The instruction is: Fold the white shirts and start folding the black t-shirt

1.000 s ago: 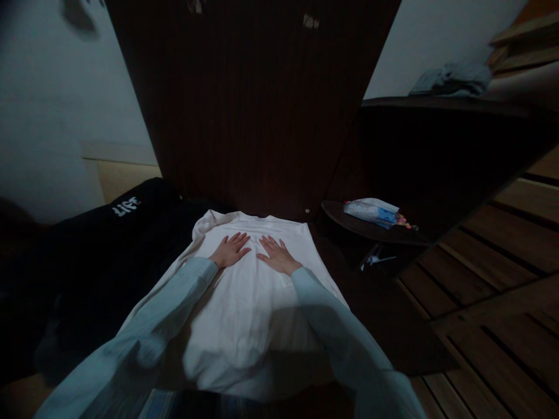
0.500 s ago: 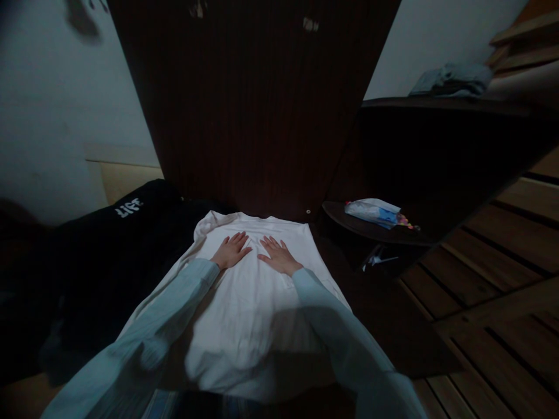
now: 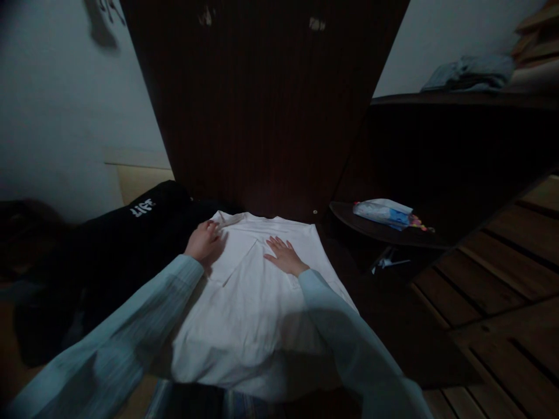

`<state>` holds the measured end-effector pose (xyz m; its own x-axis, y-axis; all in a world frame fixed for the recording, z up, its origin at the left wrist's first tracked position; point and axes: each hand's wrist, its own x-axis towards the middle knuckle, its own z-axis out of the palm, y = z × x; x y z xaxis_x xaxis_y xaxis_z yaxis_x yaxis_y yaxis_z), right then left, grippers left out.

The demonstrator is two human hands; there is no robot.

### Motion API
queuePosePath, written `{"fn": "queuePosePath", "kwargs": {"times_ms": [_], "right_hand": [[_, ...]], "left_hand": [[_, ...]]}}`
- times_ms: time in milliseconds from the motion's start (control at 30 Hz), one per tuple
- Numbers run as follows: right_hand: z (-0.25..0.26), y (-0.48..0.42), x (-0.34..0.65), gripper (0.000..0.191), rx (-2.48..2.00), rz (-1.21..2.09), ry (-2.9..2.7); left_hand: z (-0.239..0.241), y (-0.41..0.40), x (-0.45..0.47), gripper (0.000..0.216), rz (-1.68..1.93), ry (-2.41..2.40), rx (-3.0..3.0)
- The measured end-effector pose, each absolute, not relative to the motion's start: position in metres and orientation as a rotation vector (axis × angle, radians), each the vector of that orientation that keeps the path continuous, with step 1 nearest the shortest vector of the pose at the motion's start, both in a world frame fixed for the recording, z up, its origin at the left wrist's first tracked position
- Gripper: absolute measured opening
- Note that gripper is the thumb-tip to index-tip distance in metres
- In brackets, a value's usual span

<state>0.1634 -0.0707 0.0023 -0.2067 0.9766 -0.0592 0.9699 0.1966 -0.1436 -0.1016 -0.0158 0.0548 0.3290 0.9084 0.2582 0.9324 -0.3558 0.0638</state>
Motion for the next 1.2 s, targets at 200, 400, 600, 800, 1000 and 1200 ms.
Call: {"fn": "queuePosePath", "kwargs": {"times_ms": [200, 400, 600, 800, 1000, 1200], "right_hand": [[0.000, -0.070, 0.164, 0.064, -1.950, 0.201, -2.385], [0.001, -0.071, 0.163, 0.065, -1.962, 0.207, -2.381], [0.003, -0.071, 0.162, 0.065, -1.949, 0.219, -2.387], [0.004, -0.073, 0.162, 0.062, -1.953, 0.223, -2.370], [0.048, -0.048, 0.144, 0.049, -1.979, 0.389, -2.331], [0.059, -0.014, 0.068, 0.053, -1.960, 0.378, -2.056]], "left_hand": [[0.082, -0.008, -0.139, 0.051, 0.231, -2.016, -2.494], [0.090, -0.006, -0.133, 0.030, 0.372, -1.880, -2.592], [0.098, -0.012, -0.101, 0.038, 0.221, -1.801, -2.671], [0.061, -0.051, -0.052, 0.039, 0.128, -1.636, -2.803], [0.040, -0.068, -0.043, 0.041, 0.067, -1.616, -2.824], [0.048, -0.080, -0.056, 0.033, 0.029, -1.560, -2.868]]}}
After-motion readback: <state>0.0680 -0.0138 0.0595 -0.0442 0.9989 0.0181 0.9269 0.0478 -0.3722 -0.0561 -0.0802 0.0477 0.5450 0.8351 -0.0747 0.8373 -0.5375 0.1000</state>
